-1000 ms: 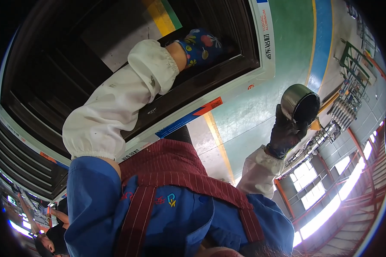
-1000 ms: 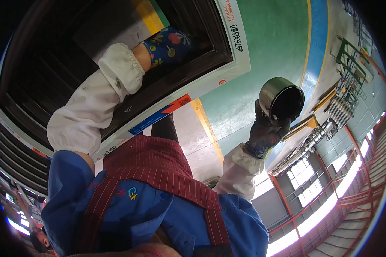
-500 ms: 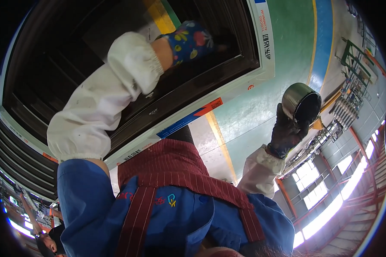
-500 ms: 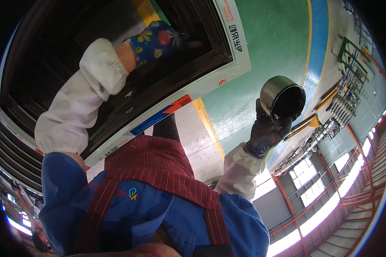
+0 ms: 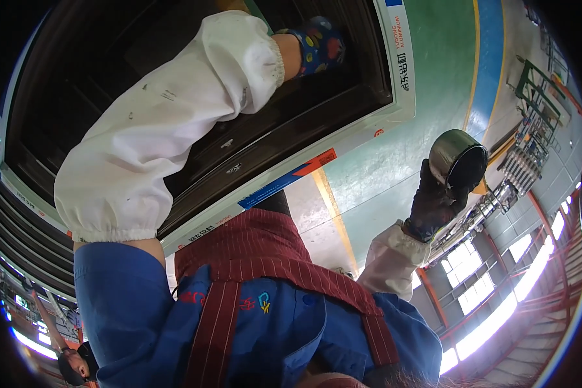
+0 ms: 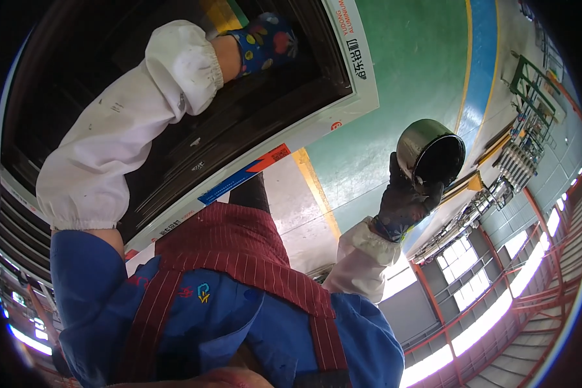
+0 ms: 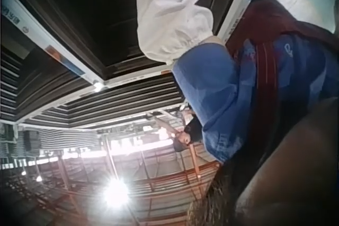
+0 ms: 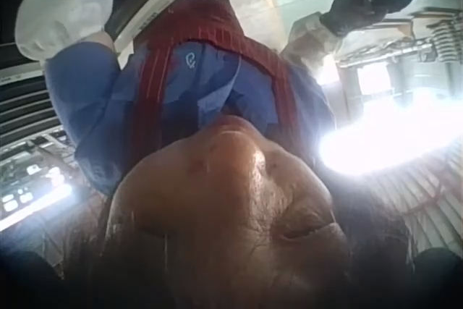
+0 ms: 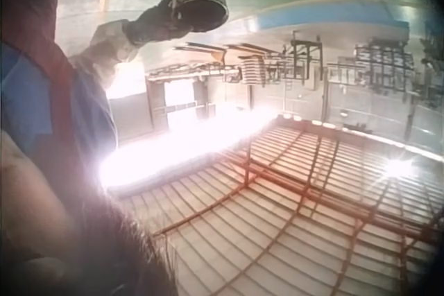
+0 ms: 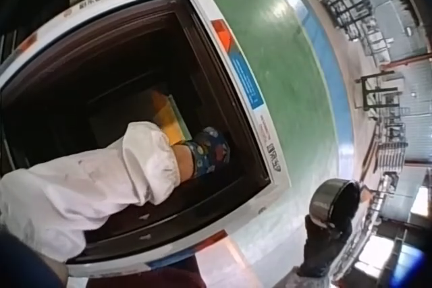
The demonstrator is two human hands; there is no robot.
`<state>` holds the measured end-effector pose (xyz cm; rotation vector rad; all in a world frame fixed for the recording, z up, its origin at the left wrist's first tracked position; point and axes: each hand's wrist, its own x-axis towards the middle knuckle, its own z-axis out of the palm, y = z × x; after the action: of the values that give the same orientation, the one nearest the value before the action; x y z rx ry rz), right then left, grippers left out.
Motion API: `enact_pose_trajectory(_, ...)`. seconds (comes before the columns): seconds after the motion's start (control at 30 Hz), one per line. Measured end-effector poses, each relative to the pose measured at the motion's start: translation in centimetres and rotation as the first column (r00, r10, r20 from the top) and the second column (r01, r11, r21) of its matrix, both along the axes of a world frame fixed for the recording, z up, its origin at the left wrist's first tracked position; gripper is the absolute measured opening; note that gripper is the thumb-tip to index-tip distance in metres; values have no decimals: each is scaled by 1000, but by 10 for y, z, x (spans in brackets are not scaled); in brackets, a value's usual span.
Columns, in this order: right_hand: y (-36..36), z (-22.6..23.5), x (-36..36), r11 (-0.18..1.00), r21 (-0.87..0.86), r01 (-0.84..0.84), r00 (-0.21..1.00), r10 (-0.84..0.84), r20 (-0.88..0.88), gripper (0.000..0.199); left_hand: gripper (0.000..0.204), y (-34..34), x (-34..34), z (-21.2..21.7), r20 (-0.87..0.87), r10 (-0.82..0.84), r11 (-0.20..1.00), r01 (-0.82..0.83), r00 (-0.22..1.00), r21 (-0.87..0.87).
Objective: Applying a liquid substance or sealant to the inner grooves of stacked metal window frames on a fabrication floor.
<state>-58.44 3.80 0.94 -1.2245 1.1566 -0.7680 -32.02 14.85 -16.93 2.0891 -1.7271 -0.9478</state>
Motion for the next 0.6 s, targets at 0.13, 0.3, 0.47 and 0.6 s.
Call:
enact_pose_trajectory(0.13,4,10,22,998,25,-53,999,53,-11,55,21,37,41,-13,173,-1,996,17,985,-93)
enact_pose_trajectory(0.3,1,35,37,987,45,-154,979,146,144,54,20,143,72,-34,-86,465,868,-473,881,-147)
enact_pose_trajectory(0.47,18,55,92,935,64,-350,933,341,117,55,37,257,85,-71,123,357,823,-374,926,429)
enact_pose_trajectory(0.6,38,62,130,932,-173,-319,934,277,-226,55,37,285,55,-79,22,301,849,-278,953,449)
